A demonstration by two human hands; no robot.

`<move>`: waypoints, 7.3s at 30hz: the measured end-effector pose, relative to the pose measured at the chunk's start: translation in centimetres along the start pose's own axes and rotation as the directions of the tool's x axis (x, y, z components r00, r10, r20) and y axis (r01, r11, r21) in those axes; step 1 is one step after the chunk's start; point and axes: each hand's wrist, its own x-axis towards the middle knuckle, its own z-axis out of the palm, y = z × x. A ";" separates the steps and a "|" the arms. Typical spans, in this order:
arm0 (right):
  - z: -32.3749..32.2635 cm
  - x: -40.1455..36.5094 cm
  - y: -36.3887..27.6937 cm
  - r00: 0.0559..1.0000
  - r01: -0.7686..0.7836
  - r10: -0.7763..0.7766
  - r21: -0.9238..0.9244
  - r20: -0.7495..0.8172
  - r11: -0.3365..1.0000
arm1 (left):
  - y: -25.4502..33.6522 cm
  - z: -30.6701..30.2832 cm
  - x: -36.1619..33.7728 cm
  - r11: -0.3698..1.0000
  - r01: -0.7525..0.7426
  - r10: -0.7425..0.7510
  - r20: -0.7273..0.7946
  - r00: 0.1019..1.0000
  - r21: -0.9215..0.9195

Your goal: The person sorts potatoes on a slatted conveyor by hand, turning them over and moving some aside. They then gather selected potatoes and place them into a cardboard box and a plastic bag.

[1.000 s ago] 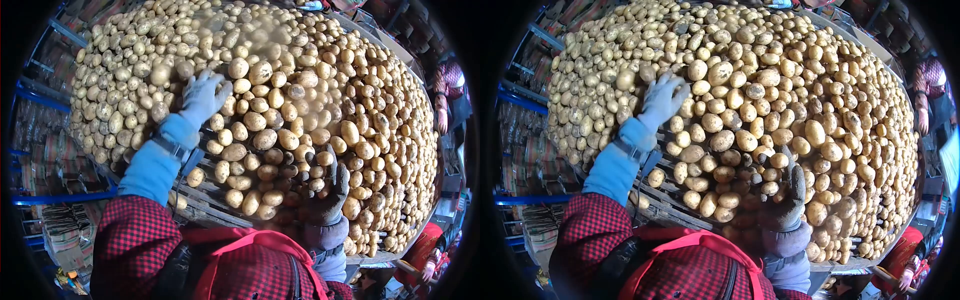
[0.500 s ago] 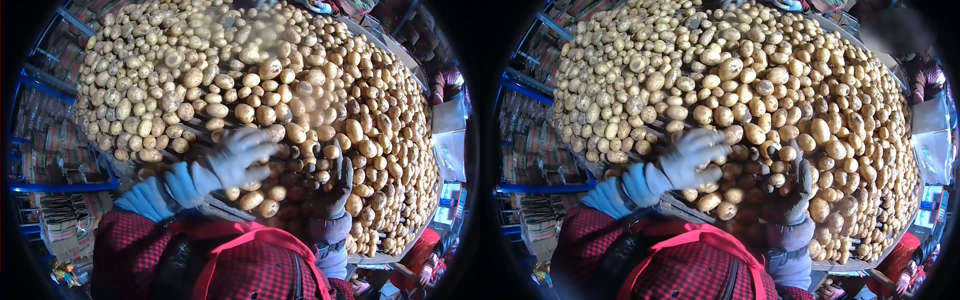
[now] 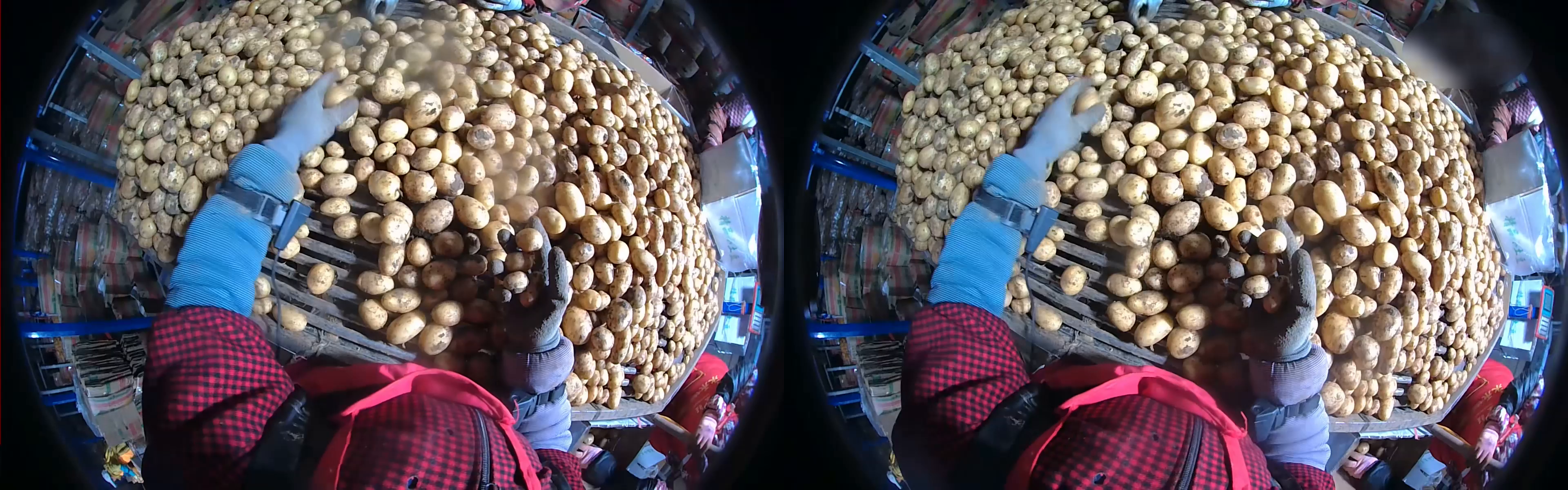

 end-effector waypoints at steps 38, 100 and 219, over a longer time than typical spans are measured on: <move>-2.0 0.4 1.5 0.991 -0.038 0.045 0.053 -0.127 0.998 | -3.8 2.0 -6.0 0.984 0.020 -0.048 0.161 0.986 0.174; -0.3 -0.7 -1.1 0.987 -0.154 0.145 0.196 0.063 0.968 | 3.7 3.2 -17.7 0.931 -0.235 0.233 -0.043 0.972 -0.279; -12.5 -19.0 -9.4 0.848 0.224 -0.454 -0.592 -0.272 0.774 | 9.0 15.8 -15.4 0.687 -0.662 0.624 0.224 0.748 0.299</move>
